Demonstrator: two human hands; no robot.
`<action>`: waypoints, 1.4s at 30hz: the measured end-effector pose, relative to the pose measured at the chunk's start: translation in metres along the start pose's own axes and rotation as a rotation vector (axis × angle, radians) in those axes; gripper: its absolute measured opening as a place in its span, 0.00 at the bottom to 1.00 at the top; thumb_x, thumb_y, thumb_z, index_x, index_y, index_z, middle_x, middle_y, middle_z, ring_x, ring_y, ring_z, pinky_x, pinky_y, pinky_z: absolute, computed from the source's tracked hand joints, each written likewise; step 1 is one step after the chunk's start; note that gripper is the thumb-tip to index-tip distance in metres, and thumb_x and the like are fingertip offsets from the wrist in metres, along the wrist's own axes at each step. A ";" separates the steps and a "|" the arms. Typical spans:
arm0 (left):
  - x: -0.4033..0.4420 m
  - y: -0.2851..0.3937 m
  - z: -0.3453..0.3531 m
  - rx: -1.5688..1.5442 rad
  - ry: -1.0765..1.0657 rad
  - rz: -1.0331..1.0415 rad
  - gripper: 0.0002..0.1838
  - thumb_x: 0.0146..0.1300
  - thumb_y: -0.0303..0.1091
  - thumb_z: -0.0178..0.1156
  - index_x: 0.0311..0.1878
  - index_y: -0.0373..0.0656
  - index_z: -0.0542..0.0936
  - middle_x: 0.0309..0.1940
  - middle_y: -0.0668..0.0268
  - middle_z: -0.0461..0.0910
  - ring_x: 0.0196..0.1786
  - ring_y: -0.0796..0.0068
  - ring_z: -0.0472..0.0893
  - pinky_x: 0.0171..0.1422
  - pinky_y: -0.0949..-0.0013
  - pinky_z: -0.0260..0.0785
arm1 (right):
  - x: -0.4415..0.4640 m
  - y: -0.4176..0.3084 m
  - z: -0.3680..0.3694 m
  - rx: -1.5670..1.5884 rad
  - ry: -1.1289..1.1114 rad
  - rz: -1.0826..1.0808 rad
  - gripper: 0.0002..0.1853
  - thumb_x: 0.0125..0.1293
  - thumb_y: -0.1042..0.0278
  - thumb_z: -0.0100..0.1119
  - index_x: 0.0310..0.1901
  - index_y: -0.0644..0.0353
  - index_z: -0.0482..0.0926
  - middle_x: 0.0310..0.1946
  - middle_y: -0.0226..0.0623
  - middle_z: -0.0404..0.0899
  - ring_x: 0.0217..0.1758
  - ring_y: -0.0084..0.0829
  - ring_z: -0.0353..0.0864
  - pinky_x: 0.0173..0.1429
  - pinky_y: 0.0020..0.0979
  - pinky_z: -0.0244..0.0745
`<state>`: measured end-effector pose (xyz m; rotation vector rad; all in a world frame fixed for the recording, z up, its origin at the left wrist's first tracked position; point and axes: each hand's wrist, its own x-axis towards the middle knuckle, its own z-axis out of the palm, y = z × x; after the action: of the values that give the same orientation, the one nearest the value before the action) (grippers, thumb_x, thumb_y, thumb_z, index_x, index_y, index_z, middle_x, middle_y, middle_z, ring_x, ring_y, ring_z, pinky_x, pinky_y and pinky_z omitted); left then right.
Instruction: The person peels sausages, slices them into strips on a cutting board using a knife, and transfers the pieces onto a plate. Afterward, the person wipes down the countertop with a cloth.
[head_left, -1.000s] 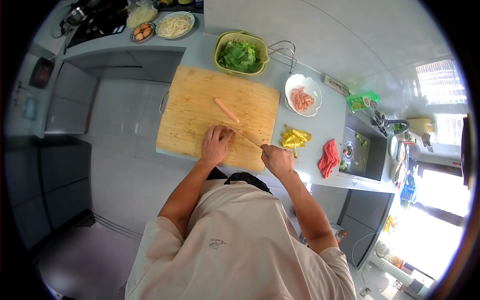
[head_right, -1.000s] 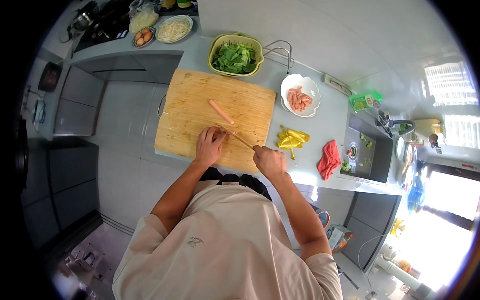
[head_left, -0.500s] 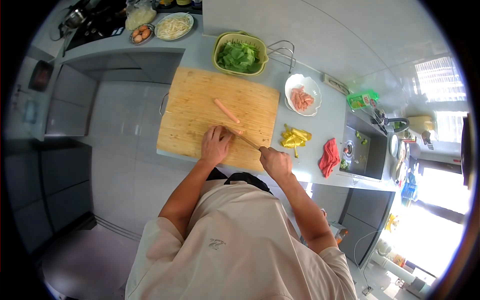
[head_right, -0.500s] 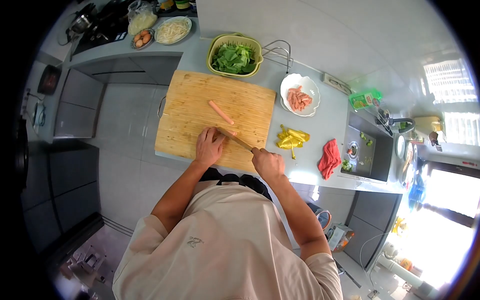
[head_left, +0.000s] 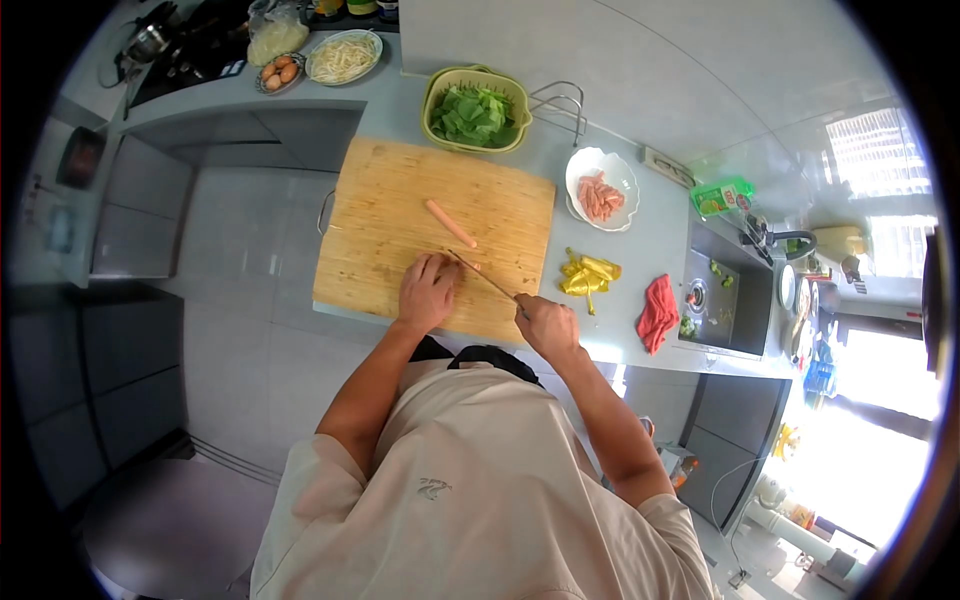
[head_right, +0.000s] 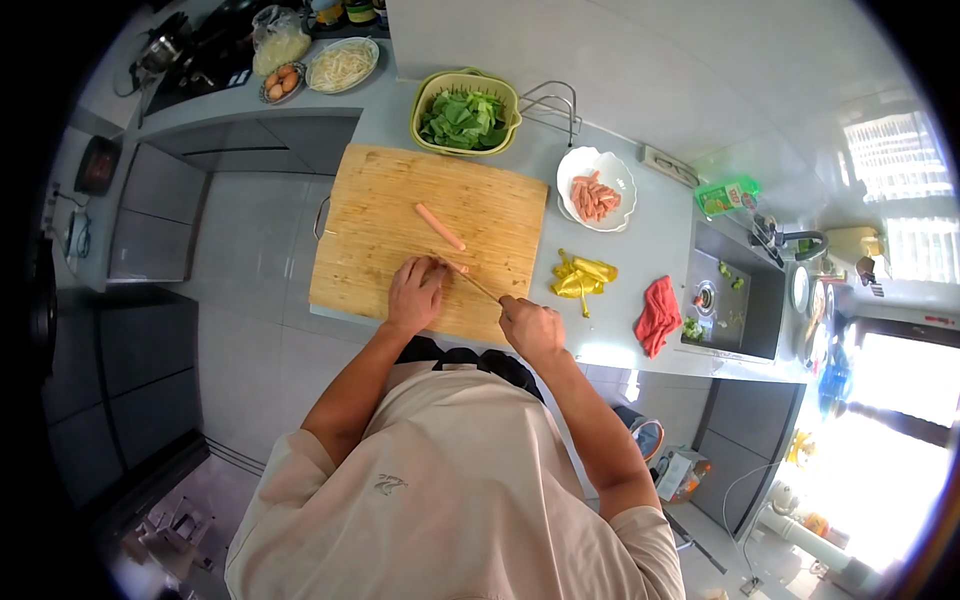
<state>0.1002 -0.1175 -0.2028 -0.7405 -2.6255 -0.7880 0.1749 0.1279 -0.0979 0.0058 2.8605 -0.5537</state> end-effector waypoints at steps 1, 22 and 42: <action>0.000 -0.001 0.000 0.003 0.004 0.002 0.23 0.55 0.28 0.71 0.58 0.48 0.86 0.59 0.62 0.79 0.66 0.53 0.76 0.65 0.49 0.75 | 0.000 0.000 0.001 -0.004 0.005 -0.014 0.09 0.71 0.62 0.62 0.49 0.52 0.85 0.38 0.42 0.90 0.39 0.51 0.90 0.46 0.51 0.86; -0.002 -0.009 0.003 -0.025 -0.022 -0.028 0.22 0.58 0.30 0.68 0.58 0.41 0.85 0.61 0.59 0.82 0.68 0.53 0.77 0.67 0.50 0.75 | 0.001 -0.002 0.009 0.036 0.002 0.013 0.13 0.71 0.61 0.63 0.53 0.52 0.87 0.37 0.45 0.90 0.40 0.52 0.90 0.48 0.52 0.84; -0.005 -0.014 -0.002 -0.026 -0.010 -0.013 0.22 0.61 0.30 0.66 0.60 0.37 0.85 0.61 0.55 0.80 0.68 0.47 0.76 0.70 0.50 0.75 | 0.005 -0.018 -0.002 0.023 -0.075 0.070 0.13 0.72 0.60 0.61 0.54 0.51 0.87 0.40 0.46 0.91 0.44 0.53 0.90 0.52 0.52 0.84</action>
<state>0.0967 -0.1304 -0.2090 -0.7365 -2.6365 -0.8261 0.1686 0.1116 -0.0911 0.0866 2.7695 -0.5608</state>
